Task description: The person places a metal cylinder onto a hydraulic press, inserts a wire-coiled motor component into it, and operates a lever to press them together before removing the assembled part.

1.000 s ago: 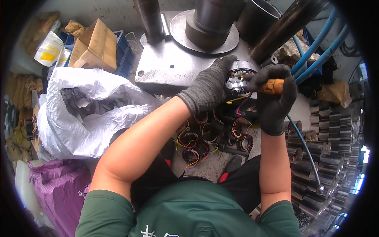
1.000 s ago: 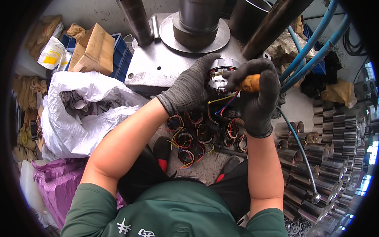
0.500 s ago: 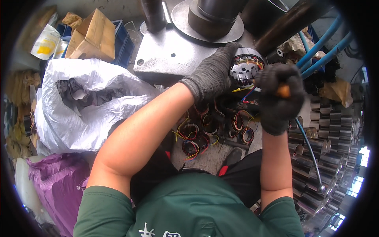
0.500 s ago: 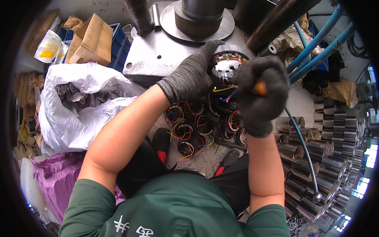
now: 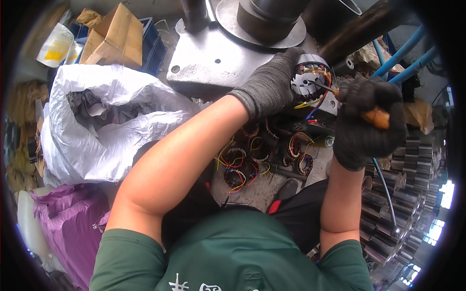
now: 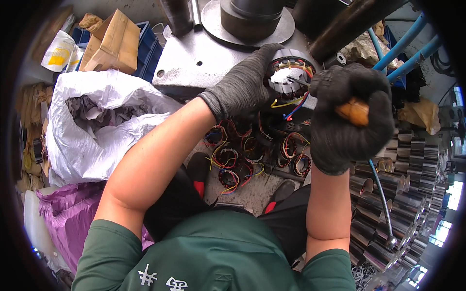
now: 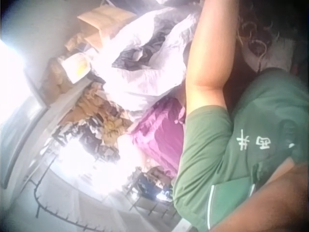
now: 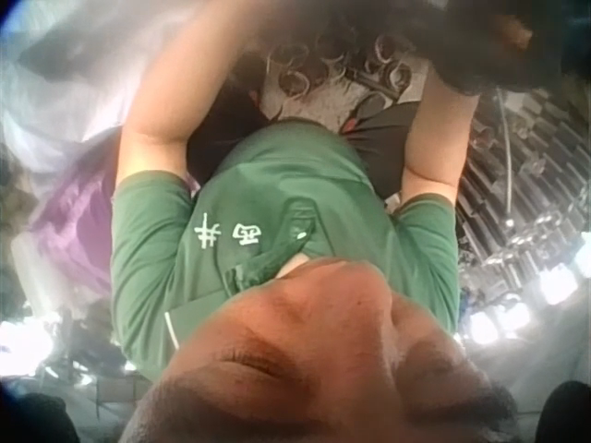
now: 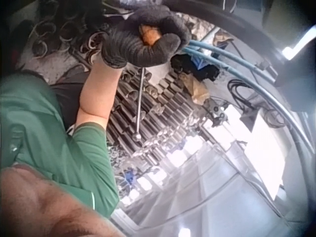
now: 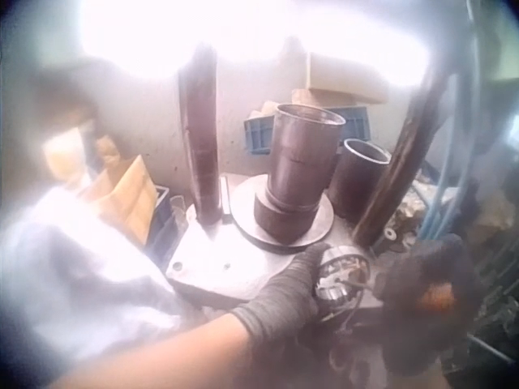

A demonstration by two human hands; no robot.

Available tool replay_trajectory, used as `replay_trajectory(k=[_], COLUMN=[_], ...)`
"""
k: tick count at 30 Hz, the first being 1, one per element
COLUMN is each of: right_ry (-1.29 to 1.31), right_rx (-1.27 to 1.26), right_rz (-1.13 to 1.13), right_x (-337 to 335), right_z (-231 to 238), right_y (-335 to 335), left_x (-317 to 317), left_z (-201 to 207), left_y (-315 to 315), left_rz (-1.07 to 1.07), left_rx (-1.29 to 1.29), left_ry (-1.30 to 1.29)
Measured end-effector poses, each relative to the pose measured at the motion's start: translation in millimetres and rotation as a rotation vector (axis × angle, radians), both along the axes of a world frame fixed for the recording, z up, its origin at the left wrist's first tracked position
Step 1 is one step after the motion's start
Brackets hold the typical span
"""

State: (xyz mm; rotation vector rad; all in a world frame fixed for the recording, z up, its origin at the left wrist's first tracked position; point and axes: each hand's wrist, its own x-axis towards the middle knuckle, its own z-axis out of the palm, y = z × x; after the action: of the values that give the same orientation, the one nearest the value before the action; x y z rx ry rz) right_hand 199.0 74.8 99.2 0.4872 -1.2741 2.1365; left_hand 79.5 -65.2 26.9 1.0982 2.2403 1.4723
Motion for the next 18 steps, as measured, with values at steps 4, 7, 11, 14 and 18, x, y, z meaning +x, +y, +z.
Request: replay_trajectory(k=[4, 7, 11, 14, 18], right_ry=[-0.16, -0.02, -0.156, -0.029, -0.13], right_rx=[0.232, 0.134, 0.208, 0.169, 0.192], right_rz=[-0.125, -0.061, -0.072, -0.062, -0.02], right_x=[-19.4, -7.6, -8.4, -10.4, 7.0], right_z=[-43.4, -8.8, -38.9, -25.5, -23.0], right_y=[0.4, -3.7, 4.3, -2.3, 3.1], left_x=[2.9, 4.6, 5.7, 6.5, 7.4], left_z=[5.7, 8.4, 1.9, 10.0, 12.2], left_y=[-0.3, 2.0, 4.3, -0.2, 3.4], left_rz=[-0.003, -0.003, -0.037, -0.029, -0.029], left_rx=[-0.031, 0.009, 0.055, 0.008, 0.003], left_ry=[-0.068, 0.027, 0.051, -0.001, 0.056])
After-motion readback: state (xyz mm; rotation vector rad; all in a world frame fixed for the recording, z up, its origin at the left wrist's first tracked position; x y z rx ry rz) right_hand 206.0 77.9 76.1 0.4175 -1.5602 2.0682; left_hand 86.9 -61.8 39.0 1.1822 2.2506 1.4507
